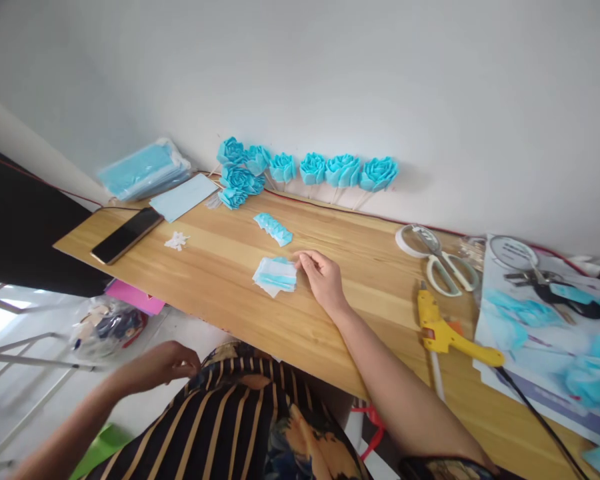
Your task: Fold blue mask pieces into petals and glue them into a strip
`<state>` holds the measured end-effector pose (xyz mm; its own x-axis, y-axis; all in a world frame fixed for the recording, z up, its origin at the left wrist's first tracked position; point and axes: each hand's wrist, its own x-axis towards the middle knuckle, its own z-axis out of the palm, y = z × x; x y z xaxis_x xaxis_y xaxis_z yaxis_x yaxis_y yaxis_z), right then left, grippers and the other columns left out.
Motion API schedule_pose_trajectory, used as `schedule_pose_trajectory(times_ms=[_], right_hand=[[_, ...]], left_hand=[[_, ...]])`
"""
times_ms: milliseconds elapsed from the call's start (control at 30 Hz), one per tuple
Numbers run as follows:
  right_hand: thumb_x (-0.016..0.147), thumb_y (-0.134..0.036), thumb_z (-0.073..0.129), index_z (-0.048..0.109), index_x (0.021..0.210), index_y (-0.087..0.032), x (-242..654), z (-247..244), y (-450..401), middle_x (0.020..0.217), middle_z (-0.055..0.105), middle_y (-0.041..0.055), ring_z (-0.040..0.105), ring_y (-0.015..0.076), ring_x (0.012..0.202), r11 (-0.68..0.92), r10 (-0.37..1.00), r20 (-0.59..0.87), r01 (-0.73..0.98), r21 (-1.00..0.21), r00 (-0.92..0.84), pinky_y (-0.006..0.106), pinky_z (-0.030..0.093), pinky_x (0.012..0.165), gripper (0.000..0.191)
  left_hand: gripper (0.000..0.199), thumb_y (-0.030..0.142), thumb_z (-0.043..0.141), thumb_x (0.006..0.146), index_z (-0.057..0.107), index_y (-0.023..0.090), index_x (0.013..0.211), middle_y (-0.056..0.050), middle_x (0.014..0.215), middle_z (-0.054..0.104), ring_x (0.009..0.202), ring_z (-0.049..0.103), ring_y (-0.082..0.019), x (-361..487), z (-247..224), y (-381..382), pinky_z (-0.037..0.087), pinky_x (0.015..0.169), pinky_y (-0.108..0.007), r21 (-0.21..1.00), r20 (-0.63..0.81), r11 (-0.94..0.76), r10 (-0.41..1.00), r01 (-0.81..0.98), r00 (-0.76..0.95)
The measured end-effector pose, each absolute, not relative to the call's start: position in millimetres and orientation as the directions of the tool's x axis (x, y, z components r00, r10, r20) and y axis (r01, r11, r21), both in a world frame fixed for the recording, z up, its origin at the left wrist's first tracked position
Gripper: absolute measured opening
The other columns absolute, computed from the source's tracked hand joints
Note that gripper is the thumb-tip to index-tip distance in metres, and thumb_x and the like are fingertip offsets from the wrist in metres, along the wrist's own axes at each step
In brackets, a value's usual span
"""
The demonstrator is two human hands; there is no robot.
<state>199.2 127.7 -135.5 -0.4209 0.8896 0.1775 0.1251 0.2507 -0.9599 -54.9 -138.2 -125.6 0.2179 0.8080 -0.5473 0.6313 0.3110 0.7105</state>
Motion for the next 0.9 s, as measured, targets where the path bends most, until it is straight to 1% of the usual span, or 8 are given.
schedule_pose_trajectory(times_ms=[67, 133, 200, 267, 400, 500, 633, 900], right_hand=[[0.090, -0.041, 0.061, 0.075, 0.096, -0.021, 199, -133, 128, 0.073, 0.072, 0.0011, 0.066, 0.0157, 0.071, 0.249, 0.900, 0.176, 0.139, -0.959, -0.398, 0.030, 0.052, 0.073, 0.025], [0.088, -0.040, 0.062, 0.075, 0.098, -0.020, 199, -133, 128, 0.068, 0.070, -0.0001, 0.063, 0.0148, 0.066, 0.233, 0.915, 0.166, 0.148, -0.961, -0.367, 0.028, 0.050, 0.068, 0.025], [0.087, -0.039, 0.062, 0.074, 0.100, -0.020, 200, -134, 128, 0.067, 0.069, -0.0006, 0.061, 0.0142, 0.063, 0.230, 0.926, 0.164, 0.163, -0.960, -0.340, 0.028, 0.049, 0.064, 0.026], [0.086, -0.038, 0.064, 0.075, 0.101, -0.021, 202, -134, 127, 0.073, 0.071, 0.0003, 0.061, 0.0141, 0.064, 0.250, 0.925, 0.179, 0.183, -0.951, -0.336, 0.028, 0.050, 0.064, 0.025], [0.086, -0.034, 0.065, 0.074, 0.105, -0.024, 209, -128, 126, 0.093, 0.075, 0.0038, 0.066, 0.0164, 0.075, 0.401, 0.864, 0.281, 0.231, -0.887, -0.418, 0.032, 0.054, 0.073, 0.023], [0.091, -0.031, 0.062, 0.073, 0.094, -0.025, 214, -117, 128, 0.092, 0.075, 0.0044, 0.068, 0.0194, 0.086, 0.565, 0.762, 0.388, 0.241, -0.789, -0.518, 0.037, 0.054, 0.083, 0.014], [0.094, -0.031, 0.058, 0.071, 0.085, -0.024, 219, -109, 132, 0.096, 0.075, 0.0060, 0.068, 0.0216, 0.093, 0.713, 0.619, 0.464, 0.206, -0.670, -0.634, 0.043, 0.051, 0.091, 0.017], [0.090, -0.033, 0.065, 0.069, 0.082, -0.026, 214, -119, 130, 0.109, 0.075, 0.0056, 0.065, 0.0242, 0.104, 0.772, 0.515, 0.429, 0.183, -0.609, -0.742, 0.046, 0.049, 0.097, 0.011]], left_hand=[[0.033, 0.043, 0.058, 0.096, 0.077, 0.017, 0.089, -0.006, 0.079, 0.076, 0.064, 0.065, -0.013, -66, -102, -124, 0.046, 0.052, -0.020, 0.820, -0.475, 0.281, 0.820, 0.499, 0.318], [0.034, 0.045, 0.063, 0.094, 0.076, 0.016, 0.083, -0.006, 0.070, 0.074, 0.061, 0.064, -0.013, -72, -77, -99, 0.048, 0.056, -0.022, 0.926, -0.247, 0.099, 0.889, 0.365, 0.385], [0.033, 0.045, 0.066, 0.092, 0.075, 0.016, 0.079, -0.005, 0.064, 0.070, 0.058, 0.062, -0.013, -71, -56, -66, 0.046, 0.054, -0.022, 0.947, -0.094, -0.008, 0.950, 0.322, 0.298], [0.031, 0.045, 0.069, 0.089, 0.074, 0.016, 0.076, -0.004, 0.062, 0.069, 0.057, 0.061, -0.013, -63, -45, -27, 0.046, 0.054, -0.023, 0.940, -0.022, -0.039, 0.984, 0.340, 0.175], [0.039, 0.050, 0.070, 0.086, 0.069, 0.014, 0.069, -0.002, 0.059, 0.065, 0.055, 0.057, -0.011, -33, -45, 57, 0.046, 0.056, -0.023, 0.955, 0.096, -0.118, 0.991, 0.273, 0.094], [0.039, 0.050, 0.073, 0.082, 0.069, 0.013, 0.072, -0.001, 0.059, 0.064, 0.053, 0.054, -0.010, -13, -60, 107, 0.044, 0.057, -0.023, 0.979, 0.121, -0.136, 0.987, 0.155, 0.106], [0.043, 0.054, 0.075, 0.079, 0.069, 0.011, 0.077, -0.001, 0.059, 0.064, 0.052, 0.054, -0.009, -3, -86, 135, 0.044, 0.056, -0.024, 0.993, 0.112, -0.116, 0.987, 0.036, 0.112], [0.052, 0.062, 0.067, 0.085, 0.072, 0.011, 0.085, -0.005, 0.068, 0.069, 0.061, 0.061, -0.012, -11, -104, 127, 0.050, 0.063, -0.025, 0.989, 0.114, -0.127, 0.981, 0.080, 0.154]])
